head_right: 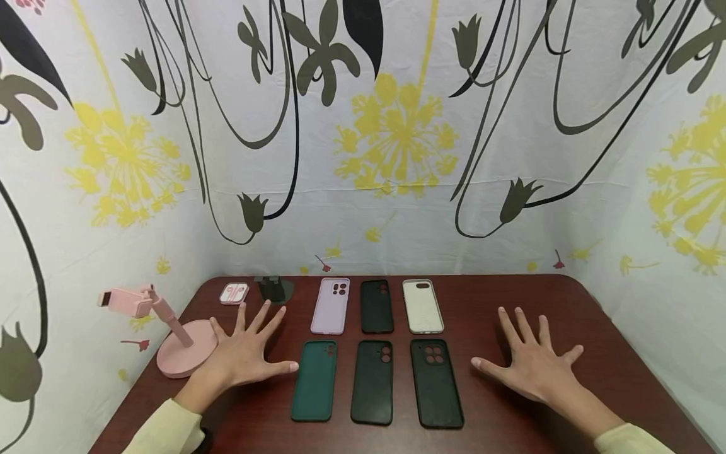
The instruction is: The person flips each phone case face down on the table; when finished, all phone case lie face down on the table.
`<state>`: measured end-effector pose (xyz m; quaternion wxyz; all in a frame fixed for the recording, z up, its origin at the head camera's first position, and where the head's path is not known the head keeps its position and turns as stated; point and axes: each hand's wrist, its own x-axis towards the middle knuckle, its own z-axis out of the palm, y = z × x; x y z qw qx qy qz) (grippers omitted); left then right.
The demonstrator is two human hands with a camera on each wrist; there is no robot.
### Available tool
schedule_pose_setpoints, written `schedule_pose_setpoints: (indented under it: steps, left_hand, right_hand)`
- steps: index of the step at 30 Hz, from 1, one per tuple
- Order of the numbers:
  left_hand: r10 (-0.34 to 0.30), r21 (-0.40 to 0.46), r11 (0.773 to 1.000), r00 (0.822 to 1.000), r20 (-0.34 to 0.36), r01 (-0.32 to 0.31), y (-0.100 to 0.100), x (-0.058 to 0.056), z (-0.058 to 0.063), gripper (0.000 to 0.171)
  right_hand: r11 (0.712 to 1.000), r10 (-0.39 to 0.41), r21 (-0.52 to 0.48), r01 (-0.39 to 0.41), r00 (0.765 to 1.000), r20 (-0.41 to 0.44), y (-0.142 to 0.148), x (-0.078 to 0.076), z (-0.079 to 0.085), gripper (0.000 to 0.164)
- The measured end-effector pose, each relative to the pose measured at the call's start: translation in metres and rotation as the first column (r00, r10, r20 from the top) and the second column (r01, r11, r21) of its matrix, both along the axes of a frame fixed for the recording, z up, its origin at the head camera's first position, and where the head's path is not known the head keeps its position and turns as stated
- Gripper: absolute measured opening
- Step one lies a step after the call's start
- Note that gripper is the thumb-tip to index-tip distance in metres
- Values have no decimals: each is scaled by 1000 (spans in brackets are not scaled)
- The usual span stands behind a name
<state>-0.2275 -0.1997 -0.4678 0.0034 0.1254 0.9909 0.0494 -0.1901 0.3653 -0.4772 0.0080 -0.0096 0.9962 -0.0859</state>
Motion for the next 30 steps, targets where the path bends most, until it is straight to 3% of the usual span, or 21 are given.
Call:
schedule_pose_setpoints:
  steps: [13,16,19,23,30]
  left_hand:
    - [9,62,998,999,32,-11,5,-5,4,118]
    - [-8,85,996,999,51,4,8,-9,7,115]
    - [-27,128,992,996,81,17,12,-12,12,112]
    - [-69,224,973,994,86,48,17,-16,19,106]
    - [-120,361,928,992,45,96,24,-20,24,98]
  right_hand:
    - [999,48,-21,-49,998,-32,-5,-5,7,119]
    - [995,97,-21,-99,992,-82,-9,-11,11,118]
    - [980,185,-46,-195,969,-162,-15,-18,14,114]
    - [947,277,-92,-306,930,-240,-26,-25,19,107]
    - [911,297,-205,-358,914,-278,-53,-36,21,105]
